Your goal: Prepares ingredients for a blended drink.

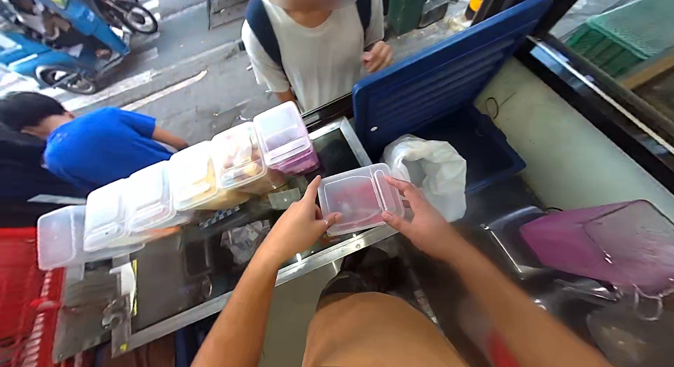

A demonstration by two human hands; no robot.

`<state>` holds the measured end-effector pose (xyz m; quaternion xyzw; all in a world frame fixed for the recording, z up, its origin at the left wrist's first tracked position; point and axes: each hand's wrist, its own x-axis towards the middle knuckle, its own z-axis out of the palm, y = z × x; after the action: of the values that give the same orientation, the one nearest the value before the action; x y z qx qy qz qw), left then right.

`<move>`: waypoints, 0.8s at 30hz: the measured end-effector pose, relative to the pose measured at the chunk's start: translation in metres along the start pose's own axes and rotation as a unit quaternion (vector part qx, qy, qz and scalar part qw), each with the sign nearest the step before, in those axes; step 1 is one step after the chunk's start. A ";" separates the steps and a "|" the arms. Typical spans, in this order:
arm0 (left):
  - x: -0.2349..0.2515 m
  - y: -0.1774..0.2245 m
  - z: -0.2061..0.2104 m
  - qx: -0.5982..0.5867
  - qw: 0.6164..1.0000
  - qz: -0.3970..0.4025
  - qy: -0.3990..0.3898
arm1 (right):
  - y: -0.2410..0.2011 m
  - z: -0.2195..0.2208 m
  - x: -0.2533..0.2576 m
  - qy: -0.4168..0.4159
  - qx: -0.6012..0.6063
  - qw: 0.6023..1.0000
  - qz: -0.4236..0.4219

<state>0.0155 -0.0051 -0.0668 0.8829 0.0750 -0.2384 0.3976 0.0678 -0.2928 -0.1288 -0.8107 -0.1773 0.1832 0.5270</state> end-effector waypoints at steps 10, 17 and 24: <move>0.031 -0.108 0.086 -0.240 0.912 0.269 0.195 | -0.089 0.062 0.063 -0.220 -0.417 0.833 -0.289; 0.067 -0.116 0.100 -0.337 0.865 0.331 0.168 | -0.109 0.077 0.094 -0.284 -0.459 0.799 -0.265; 0.067 -0.125 0.077 -0.294 0.868 0.375 0.139 | -0.138 0.049 0.114 -0.308 -0.270 0.901 -0.143</move>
<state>0.0063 0.0182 -0.2263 0.7106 -0.1405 0.0864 0.6840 0.1303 -0.1470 -0.0331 -0.7910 -0.4875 0.2919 0.2270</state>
